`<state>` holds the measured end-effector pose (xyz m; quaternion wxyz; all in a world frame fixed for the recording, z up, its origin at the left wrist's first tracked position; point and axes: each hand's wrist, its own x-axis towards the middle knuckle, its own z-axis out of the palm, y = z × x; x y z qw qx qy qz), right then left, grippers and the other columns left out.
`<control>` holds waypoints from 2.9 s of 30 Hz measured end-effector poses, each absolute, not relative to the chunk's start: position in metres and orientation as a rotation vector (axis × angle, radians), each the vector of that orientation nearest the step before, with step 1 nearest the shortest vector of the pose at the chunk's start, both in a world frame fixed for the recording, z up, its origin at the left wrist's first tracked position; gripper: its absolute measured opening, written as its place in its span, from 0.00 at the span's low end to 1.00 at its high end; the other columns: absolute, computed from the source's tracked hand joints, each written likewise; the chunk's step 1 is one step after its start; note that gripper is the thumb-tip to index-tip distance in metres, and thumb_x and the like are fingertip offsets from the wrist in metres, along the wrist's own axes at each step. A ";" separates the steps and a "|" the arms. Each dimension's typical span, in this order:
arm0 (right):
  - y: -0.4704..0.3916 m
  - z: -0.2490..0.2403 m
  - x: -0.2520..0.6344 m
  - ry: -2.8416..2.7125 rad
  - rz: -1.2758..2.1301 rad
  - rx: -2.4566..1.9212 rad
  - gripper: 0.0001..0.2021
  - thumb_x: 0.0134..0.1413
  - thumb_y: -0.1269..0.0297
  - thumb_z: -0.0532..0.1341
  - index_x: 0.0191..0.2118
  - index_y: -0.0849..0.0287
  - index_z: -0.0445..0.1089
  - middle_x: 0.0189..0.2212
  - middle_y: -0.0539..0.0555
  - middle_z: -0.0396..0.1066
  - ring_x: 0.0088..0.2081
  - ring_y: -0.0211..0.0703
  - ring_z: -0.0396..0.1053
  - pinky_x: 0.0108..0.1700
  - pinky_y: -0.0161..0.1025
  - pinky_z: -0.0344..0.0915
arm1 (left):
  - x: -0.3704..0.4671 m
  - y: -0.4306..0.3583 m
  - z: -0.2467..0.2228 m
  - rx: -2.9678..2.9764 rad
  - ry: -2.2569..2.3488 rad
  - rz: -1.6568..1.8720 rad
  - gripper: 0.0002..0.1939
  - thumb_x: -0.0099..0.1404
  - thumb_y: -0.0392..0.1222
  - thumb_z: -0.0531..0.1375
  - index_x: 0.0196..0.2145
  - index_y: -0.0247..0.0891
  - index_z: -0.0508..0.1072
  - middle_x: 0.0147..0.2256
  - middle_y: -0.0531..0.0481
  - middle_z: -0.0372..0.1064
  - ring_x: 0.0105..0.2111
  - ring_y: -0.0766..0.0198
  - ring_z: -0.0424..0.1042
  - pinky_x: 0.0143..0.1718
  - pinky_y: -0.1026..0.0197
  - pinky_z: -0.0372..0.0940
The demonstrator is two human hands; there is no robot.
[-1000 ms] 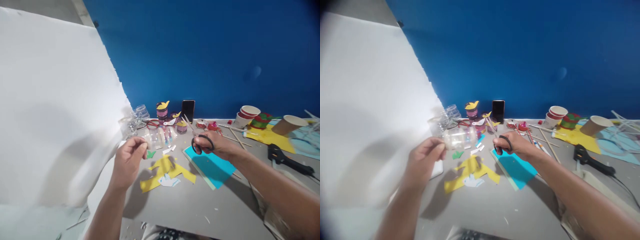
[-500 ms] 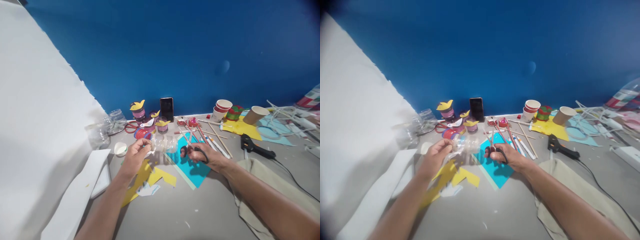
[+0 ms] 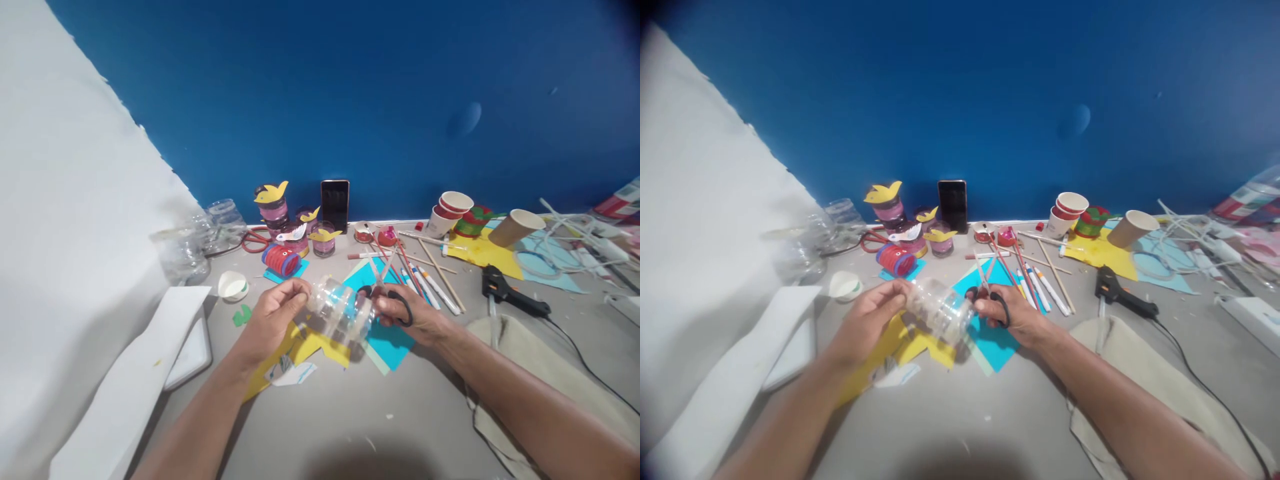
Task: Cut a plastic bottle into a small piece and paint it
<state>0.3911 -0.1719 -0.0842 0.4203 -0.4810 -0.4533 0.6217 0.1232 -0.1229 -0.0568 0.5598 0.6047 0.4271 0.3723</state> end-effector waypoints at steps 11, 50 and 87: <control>-0.185 -0.088 0.378 -1.056 1.687 -1.120 0.31 0.33 0.38 0.78 0.28 0.57 0.65 0.24 0.47 0.62 0.25 0.35 0.55 0.28 0.38 0.50 | 0.132 -0.124 -0.060 1.529 1.120 1.129 0.07 0.65 0.50 0.64 0.32 0.47 0.76 0.34 0.52 0.72 0.36 0.57 0.70 0.42 0.56 0.66; -0.197 -0.085 0.379 -1.305 1.961 -0.757 0.39 0.46 0.27 0.67 0.36 0.69 0.76 0.25 0.55 0.73 0.21 0.30 0.53 0.22 0.33 0.44 | 0.132 -0.129 -0.097 2.196 1.018 1.092 0.63 0.58 0.38 0.72 0.76 0.50 0.33 0.73 0.35 0.47 0.72 0.38 0.51 0.69 0.34 0.57; -0.215 -0.098 0.345 -0.958 1.872 -0.848 0.41 0.45 0.20 0.60 0.19 0.62 0.68 0.11 0.46 0.53 0.15 0.29 0.46 0.19 0.34 0.40 | 0.148 -0.149 -0.096 2.223 1.029 1.070 0.56 0.55 0.29 0.67 0.72 0.52 0.43 0.69 0.37 0.51 0.70 0.42 0.55 0.66 0.37 0.65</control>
